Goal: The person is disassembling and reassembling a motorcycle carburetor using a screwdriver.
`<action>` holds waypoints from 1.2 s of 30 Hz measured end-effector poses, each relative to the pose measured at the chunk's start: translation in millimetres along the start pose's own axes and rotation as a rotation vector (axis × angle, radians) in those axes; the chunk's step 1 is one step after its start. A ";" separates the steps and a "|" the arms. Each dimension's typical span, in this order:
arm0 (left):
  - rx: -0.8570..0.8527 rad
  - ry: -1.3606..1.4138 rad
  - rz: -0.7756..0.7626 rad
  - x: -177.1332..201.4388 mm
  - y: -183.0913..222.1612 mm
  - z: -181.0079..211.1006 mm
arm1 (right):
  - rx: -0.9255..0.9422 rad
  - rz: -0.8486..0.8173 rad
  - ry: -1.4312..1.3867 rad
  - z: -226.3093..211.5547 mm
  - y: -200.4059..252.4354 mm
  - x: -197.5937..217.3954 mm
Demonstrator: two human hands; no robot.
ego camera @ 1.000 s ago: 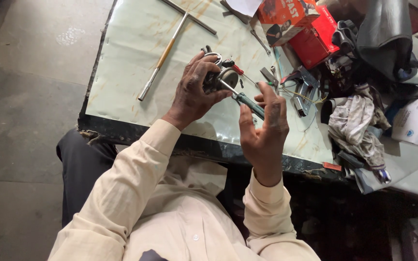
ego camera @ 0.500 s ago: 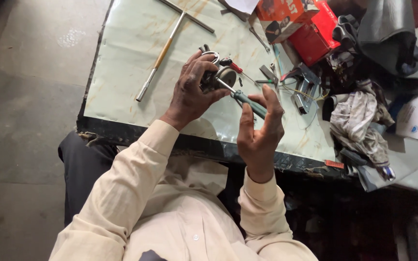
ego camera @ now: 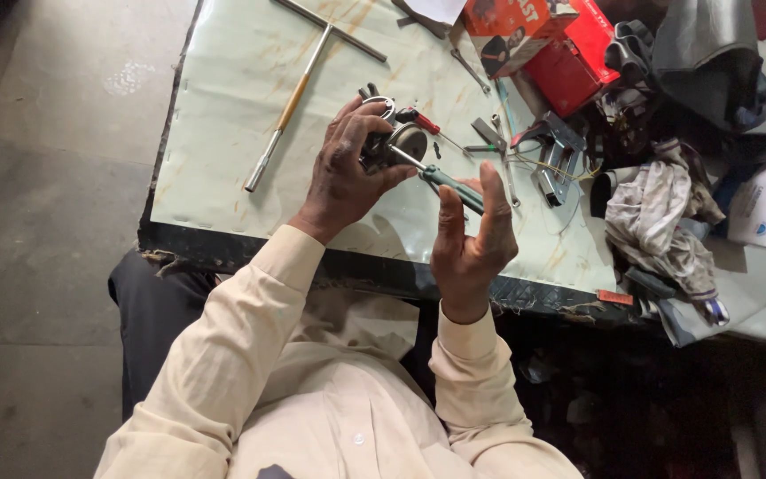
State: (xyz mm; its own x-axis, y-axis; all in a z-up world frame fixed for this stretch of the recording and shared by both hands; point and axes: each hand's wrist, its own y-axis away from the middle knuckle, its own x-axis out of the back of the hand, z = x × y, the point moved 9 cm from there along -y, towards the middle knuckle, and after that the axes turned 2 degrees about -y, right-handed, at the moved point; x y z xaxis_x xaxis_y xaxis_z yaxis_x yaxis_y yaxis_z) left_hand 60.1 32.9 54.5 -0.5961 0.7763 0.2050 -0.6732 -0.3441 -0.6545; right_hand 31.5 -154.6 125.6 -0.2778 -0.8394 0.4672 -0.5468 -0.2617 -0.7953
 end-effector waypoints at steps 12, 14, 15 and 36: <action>0.013 0.065 -0.055 2.6 2.9 -1.8 | 0.022 -0.011 -0.013 -4.9 -4.0 4.9; 0.014 0.067 -0.062 3.8 1.9 1.1 | -0.022 -0.020 -0.075 -0.2 -3.5 4.8; 0.015 0.069 -0.062 4.5 1.5 2.7 | -0.061 -0.030 -0.138 3.3 -2.6 4.2; 0.056 0.085 -0.038 4.9 3.1 -7.6 | -0.006 0.006 -0.148 -1.3 -5.2 8.6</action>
State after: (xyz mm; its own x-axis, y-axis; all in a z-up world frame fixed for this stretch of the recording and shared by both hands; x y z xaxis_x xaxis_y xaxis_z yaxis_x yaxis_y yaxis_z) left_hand 58.4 39.7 48.0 -0.5321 0.8304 0.1652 -0.7194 -0.3406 -0.6054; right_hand 31.0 -159.8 134.2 -0.1616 -0.9020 0.4003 -0.5500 -0.2545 -0.7954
